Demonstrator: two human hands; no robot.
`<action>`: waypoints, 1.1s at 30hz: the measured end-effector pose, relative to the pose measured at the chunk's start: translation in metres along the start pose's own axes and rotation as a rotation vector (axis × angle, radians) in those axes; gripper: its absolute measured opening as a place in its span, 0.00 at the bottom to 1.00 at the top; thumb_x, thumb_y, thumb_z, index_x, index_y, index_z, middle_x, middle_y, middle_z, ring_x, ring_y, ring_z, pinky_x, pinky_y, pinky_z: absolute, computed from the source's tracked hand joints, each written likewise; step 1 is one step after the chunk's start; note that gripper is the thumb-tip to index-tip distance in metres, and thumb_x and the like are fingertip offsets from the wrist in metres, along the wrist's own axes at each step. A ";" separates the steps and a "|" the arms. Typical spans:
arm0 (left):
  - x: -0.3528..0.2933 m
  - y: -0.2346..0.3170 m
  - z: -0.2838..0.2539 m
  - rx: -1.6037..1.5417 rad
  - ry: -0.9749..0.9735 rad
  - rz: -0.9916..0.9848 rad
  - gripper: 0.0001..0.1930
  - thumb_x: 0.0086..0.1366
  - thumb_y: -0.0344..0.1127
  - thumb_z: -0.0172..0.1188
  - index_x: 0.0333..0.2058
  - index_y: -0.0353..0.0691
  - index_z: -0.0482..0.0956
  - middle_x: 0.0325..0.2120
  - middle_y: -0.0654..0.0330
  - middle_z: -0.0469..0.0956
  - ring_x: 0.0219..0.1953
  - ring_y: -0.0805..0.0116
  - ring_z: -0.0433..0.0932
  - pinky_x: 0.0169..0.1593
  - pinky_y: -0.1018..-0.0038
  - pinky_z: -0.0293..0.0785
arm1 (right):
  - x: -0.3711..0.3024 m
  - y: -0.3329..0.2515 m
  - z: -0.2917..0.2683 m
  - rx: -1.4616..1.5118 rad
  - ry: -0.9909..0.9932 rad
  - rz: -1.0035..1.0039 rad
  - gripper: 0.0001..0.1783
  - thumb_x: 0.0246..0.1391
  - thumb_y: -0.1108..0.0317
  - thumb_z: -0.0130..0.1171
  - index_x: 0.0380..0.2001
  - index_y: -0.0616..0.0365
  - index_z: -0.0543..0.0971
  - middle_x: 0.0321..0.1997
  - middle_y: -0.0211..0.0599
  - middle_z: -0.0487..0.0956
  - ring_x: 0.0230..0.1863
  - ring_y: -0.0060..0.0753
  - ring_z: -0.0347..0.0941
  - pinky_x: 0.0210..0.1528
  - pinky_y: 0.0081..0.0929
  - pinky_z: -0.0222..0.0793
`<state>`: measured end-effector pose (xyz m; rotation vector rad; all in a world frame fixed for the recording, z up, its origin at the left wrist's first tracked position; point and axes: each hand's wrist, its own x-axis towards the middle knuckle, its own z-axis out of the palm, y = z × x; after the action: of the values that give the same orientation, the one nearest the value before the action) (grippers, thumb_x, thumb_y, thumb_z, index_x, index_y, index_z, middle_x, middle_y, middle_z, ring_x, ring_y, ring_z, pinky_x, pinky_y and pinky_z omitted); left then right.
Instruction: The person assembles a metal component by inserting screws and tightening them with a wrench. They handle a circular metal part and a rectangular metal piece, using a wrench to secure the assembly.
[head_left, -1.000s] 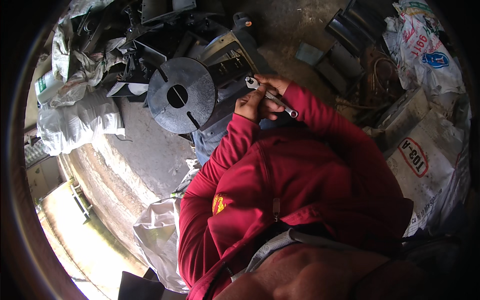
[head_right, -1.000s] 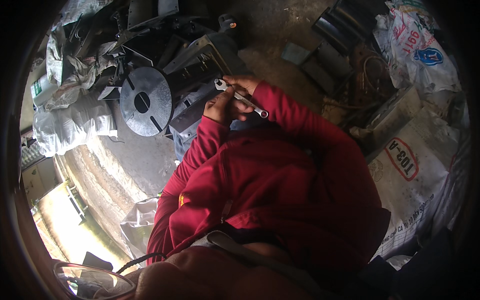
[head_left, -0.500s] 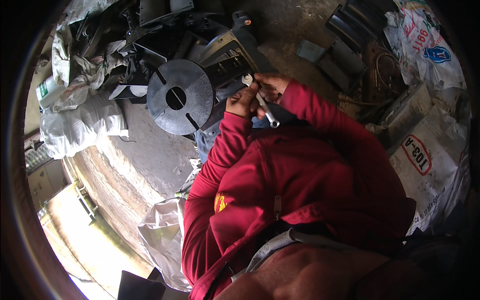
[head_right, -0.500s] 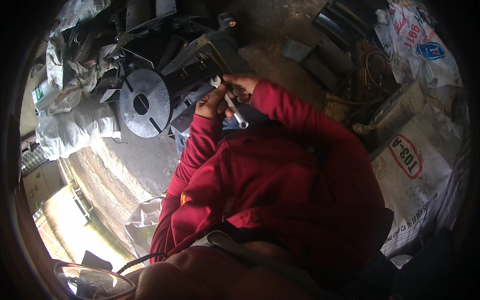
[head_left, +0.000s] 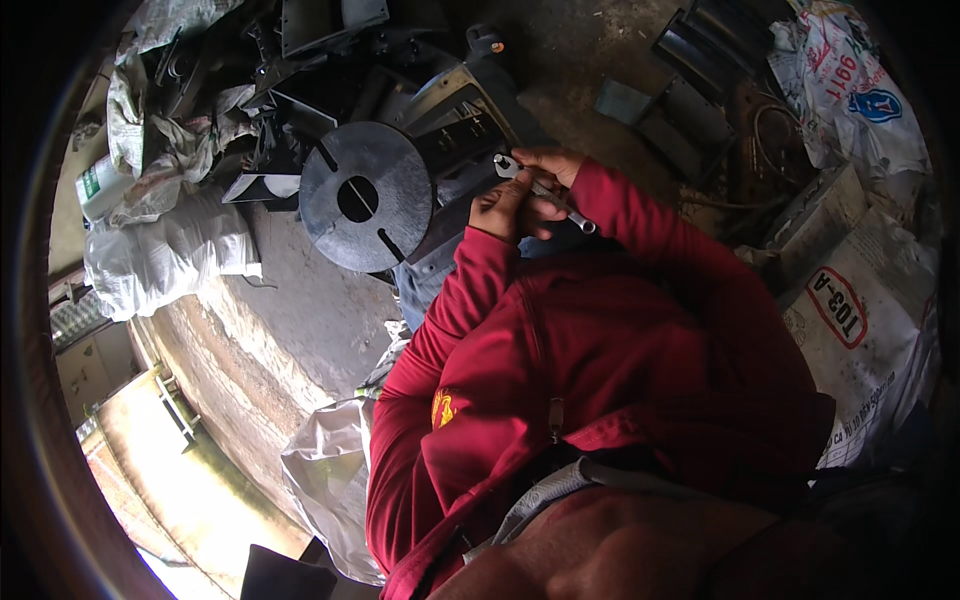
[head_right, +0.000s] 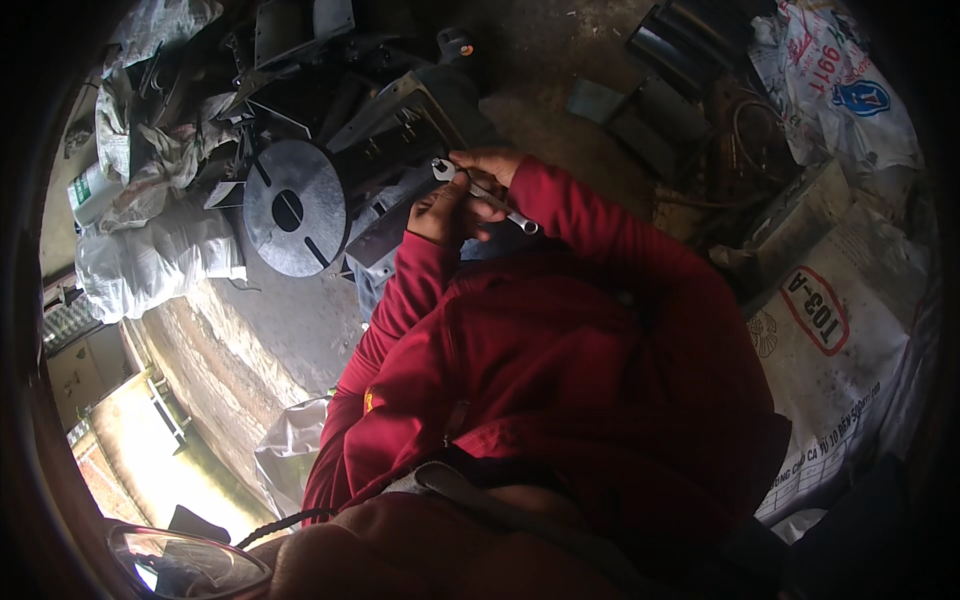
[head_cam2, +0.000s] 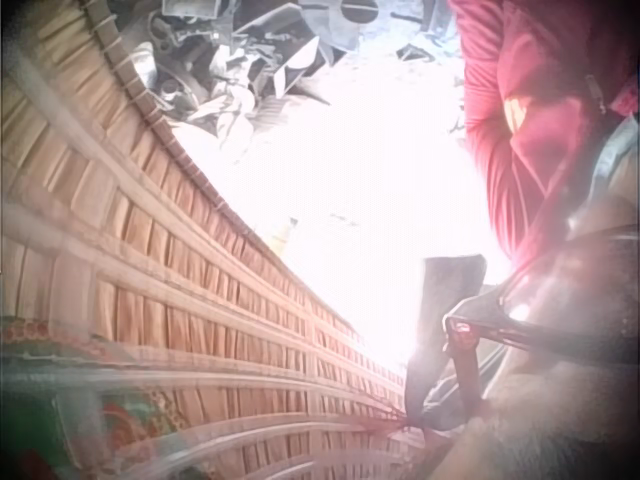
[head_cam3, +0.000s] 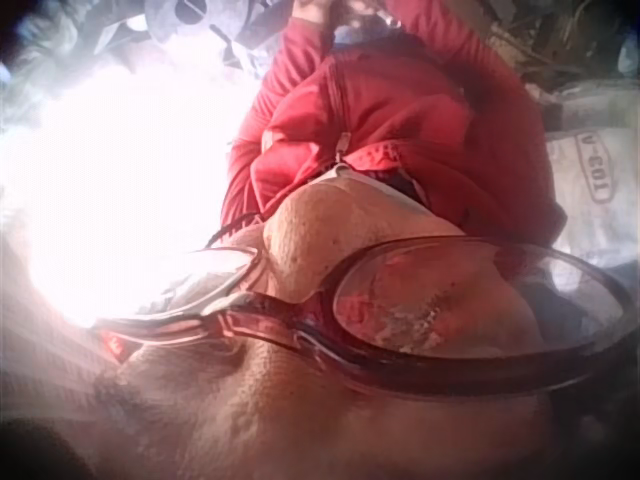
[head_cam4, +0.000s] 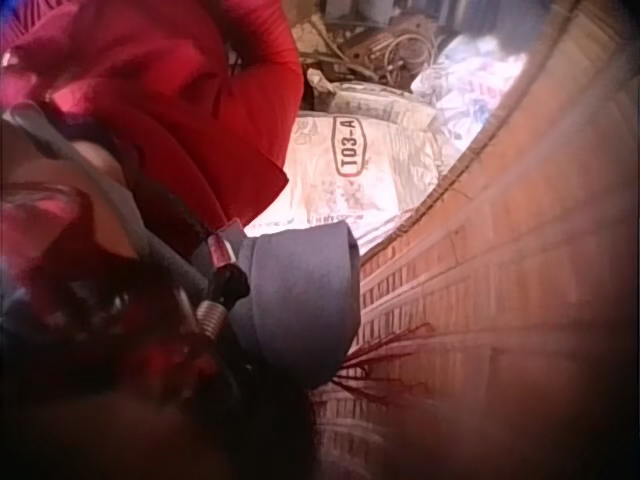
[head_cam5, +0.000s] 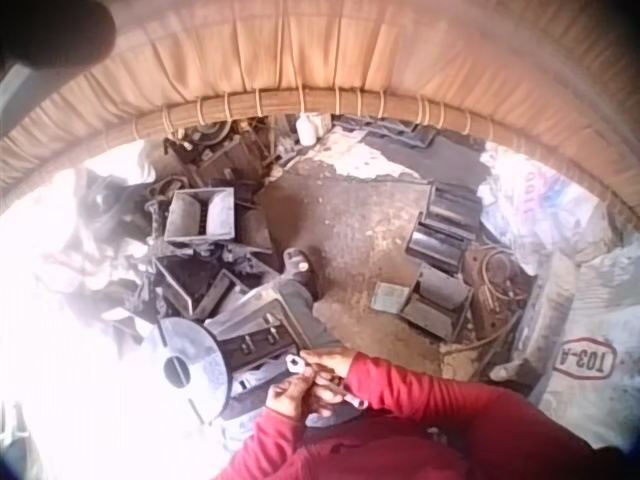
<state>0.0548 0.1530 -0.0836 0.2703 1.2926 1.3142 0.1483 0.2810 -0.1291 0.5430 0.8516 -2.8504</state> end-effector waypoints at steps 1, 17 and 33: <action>0.001 0.001 0.001 -0.013 0.005 -0.011 0.21 0.69 0.46 0.49 0.37 0.28 0.76 0.25 0.52 0.81 0.28 0.57 0.82 0.21 0.74 0.76 | 0.001 0.000 -0.003 0.018 -0.033 -0.001 0.22 0.59 0.44 0.50 0.30 0.52 0.76 0.10 0.33 0.70 0.06 0.25 0.59 0.09 0.21 0.52; 0.005 0.003 0.008 -0.200 0.093 -0.012 0.18 0.67 0.47 0.54 0.36 0.34 0.76 0.25 0.53 0.80 0.31 0.56 0.83 0.19 0.74 0.73 | -0.018 -0.021 0.025 0.148 -0.124 0.001 0.13 0.62 0.55 0.50 0.35 0.54 0.74 0.13 0.17 0.63 0.12 0.11 0.59 0.18 0.19 0.64; -0.005 0.003 -0.005 0.069 -0.050 0.010 0.19 0.69 0.43 0.49 0.35 0.29 0.76 0.22 0.52 0.80 0.25 0.61 0.82 0.18 0.77 0.75 | -0.011 -0.014 0.013 -0.020 0.101 -0.008 0.22 0.55 0.43 0.55 0.27 0.52 0.75 0.12 0.25 0.69 0.10 0.19 0.59 0.15 0.18 0.55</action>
<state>0.0501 0.1478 -0.0803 0.3564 1.2967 1.2657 0.1518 0.2855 -0.1078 0.6879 0.8989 -2.8393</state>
